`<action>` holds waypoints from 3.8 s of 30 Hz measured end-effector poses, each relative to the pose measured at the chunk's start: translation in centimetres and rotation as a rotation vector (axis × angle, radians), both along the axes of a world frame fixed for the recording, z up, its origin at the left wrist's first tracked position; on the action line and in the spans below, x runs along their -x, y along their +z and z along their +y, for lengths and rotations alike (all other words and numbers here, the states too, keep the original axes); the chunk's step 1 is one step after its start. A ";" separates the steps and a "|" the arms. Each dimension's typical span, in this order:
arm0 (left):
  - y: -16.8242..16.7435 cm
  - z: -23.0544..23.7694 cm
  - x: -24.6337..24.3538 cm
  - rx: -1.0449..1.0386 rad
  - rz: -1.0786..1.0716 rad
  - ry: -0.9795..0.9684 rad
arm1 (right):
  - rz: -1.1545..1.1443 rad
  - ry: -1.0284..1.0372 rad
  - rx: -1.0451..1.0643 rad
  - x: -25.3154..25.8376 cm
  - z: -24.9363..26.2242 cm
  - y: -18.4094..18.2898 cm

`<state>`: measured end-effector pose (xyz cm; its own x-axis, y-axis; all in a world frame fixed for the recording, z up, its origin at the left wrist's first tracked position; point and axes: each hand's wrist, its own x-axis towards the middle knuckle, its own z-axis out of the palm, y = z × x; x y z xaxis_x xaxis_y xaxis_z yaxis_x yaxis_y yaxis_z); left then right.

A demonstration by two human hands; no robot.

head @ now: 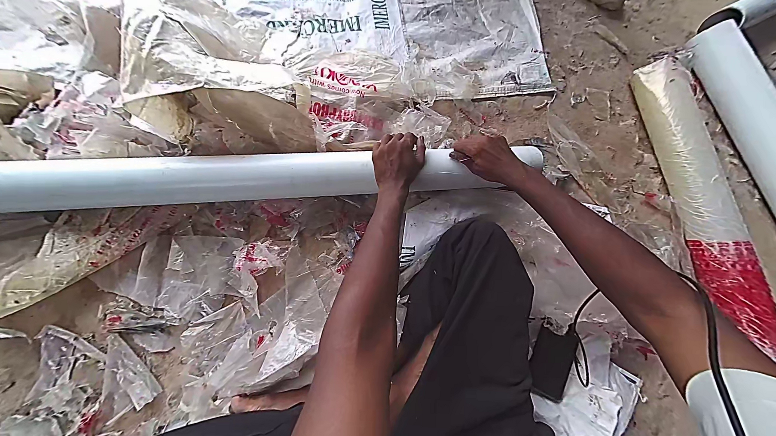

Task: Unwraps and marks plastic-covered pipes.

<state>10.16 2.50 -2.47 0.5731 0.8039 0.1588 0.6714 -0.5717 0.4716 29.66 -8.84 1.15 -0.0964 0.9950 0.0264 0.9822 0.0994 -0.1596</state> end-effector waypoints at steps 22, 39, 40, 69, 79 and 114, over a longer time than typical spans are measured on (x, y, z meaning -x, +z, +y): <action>0.0 -0.2 0.2 -0.024 -0.006 0.029 | 0.126 -0.640 0.163 2.7 -3.4 1.5; 0.8 0.1 0.3 0.026 0.096 0.030 | 0.399 -0.939 -0.174 -1.3 -16.8 5.9; 0.6 -0.1 0.4 0.001 0.085 0.027 | 0.384 -0.897 -0.164 -0.6 -15.9 5.3; 1.5 0.7 -0.1 0.123 0.122 0.037 | 0.239 -0.835 0.061 2.0 -19.4 2.2; 1.2 0.5 0.1 0.081 0.106 0.035 | 0.589 -0.994 -0.146 1.8 -20.3 2.9; 1.3 0.3 -0.1 0.098 0.127 0.032 | 0.355 -0.810 -0.196 -2.9 -8.4 2.3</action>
<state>10.22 2.82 -1.17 0.5571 0.8304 0.0071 0.7464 -0.5045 0.4340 32.57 -17.27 3.49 0.6778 0.7288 0.0974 0.6591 -0.5435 -0.5197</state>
